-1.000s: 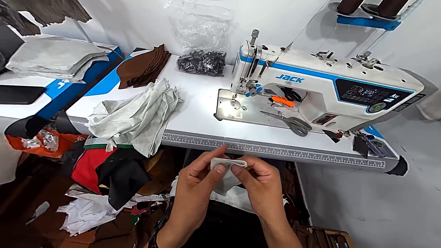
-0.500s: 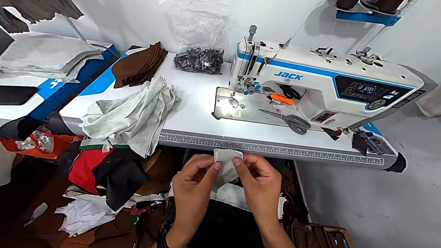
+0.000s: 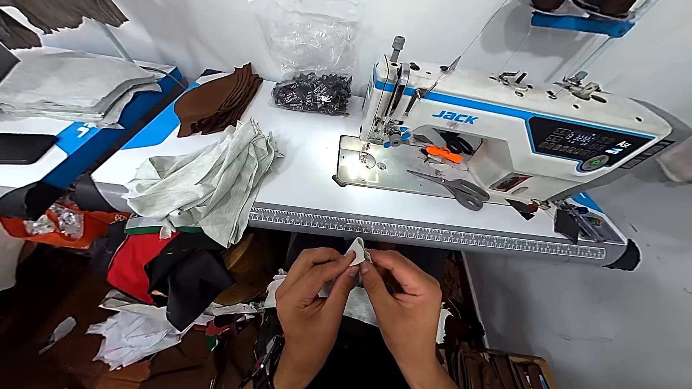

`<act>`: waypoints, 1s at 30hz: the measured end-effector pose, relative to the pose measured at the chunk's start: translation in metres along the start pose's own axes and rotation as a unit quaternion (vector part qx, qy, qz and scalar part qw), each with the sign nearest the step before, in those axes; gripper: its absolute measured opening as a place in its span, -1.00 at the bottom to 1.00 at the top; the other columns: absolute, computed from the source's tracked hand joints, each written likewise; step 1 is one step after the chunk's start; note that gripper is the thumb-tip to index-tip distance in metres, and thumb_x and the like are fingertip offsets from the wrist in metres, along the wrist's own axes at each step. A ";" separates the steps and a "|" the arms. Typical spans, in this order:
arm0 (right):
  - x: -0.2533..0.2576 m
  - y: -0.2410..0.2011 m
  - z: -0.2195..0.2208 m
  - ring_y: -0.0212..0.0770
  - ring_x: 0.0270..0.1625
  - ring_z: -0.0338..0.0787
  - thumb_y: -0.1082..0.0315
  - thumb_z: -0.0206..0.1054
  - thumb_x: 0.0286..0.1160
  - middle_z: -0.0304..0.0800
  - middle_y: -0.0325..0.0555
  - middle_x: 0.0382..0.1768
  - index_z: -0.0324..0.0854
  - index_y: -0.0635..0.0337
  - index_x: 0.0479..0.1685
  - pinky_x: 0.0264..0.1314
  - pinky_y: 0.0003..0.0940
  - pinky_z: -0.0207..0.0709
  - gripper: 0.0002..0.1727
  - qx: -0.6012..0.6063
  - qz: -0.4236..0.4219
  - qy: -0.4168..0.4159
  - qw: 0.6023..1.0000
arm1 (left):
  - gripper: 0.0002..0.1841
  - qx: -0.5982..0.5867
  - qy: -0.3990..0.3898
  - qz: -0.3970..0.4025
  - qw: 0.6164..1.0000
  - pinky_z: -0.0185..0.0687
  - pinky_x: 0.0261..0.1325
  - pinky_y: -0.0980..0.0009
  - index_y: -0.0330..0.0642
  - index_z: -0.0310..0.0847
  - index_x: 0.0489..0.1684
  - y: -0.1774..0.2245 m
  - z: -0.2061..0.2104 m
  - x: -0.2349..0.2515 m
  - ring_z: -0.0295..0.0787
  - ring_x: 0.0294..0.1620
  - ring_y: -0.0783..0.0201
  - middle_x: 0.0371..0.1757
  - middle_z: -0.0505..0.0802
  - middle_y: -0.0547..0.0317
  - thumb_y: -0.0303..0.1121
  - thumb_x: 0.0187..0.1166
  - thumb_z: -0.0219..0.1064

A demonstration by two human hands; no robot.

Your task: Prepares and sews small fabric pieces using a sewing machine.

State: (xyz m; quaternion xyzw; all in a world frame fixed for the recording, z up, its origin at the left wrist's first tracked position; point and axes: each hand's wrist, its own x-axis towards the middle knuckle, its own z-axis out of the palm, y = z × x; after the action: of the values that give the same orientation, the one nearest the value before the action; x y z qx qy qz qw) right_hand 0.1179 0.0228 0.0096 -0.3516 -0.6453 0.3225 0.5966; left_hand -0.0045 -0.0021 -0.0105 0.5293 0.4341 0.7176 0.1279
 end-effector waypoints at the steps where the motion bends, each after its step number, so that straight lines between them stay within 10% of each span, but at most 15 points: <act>1: 0.000 -0.001 -0.001 -0.38 -0.36 0.84 0.48 0.44 0.43 0.89 -0.17 -0.31 0.87 0.28 -0.13 -0.31 -0.52 0.80 -0.86 0.002 0.002 -0.004 1.000 | -0.92 0.001 -0.002 -0.001 1.000 0.77 -0.11 0.58 -0.08 0.91 -0.19 0.000 0.000 -0.001 0.79 -0.09 0.40 -0.09 0.85 0.27 -0.38 0.47 0.55; 17: 0.018 -0.027 -0.034 -0.09 0.12 0.94 0.36 0.06 0.83 0.90 0.07 0.14 0.75 0.36 0.27 0.05 -0.21 0.91 -0.61 0.100 0.151 -0.215 0.960 | -0.91 0.041 -0.027 -0.027 0.998 0.79 -0.09 0.58 -0.05 0.93 -0.18 -0.001 -0.006 0.008 0.79 -0.09 0.43 -0.08 0.84 0.31 -0.34 0.49 0.53; 21: 0.043 -0.021 -0.049 -0.36 -0.21 0.90 0.19 0.45 0.56 0.94 -0.30 -0.18 0.82 0.02 0.06 -0.28 -0.45 0.81 -0.78 -0.053 0.040 -0.213 0.975 | -0.90 -0.097 -0.065 -0.174 0.978 0.82 -0.08 0.46 -0.04 0.93 -0.22 0.006 -0.016 0.017 0.83 -0.13 0.31 -0.13 0.88 0.19 -0.28 0.51 0.52; 25: 0.070 -0.022 -0.047 -0.47 -0.15 0.78 -0.11 0.66 0.22 0.80 -0.49 -0.12 0.78 -0.19 0.20 -0.30 -0.56 0.70 -0.47 -0.129 -0.005 -0.262 0.956 | -0.90 -0.145 -0.076 -0.212 0.963 0.82 -0.08 0.45 -0.08 0.91 -0.24 0.009 -0.016 0.020 0.83 -0.14 0.30 -0.15 0.88 0.12 -0.29 0.49 0.54; 30: 0.079 -0.019 -0.034 -0.45 -0.41 0.70 0.21 0.50 0.51 0.78 -0.38 -0.35 0.88 0.00 -0.20 -0.45 -0.60 0.61 -0.89 -0.070 -0.011 -0.283 0.957 | -0.87 -0.207 -0.081 -0.262 0.939 0.80 -0.03 0.47 -0.15 0.87 -0.19 0.007 -0.012 0.020 0.82 -0.18 0.36 -0.17 0.88 0.12 -0.29 0.55 0.49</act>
State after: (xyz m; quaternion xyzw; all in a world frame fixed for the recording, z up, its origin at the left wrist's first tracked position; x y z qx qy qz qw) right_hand 0.1470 0.0787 0.0715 -0.2804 -0.8123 0.3562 0.3670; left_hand -0.0211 0.0012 0.0073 0.4147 0.3872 0.6875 0.4532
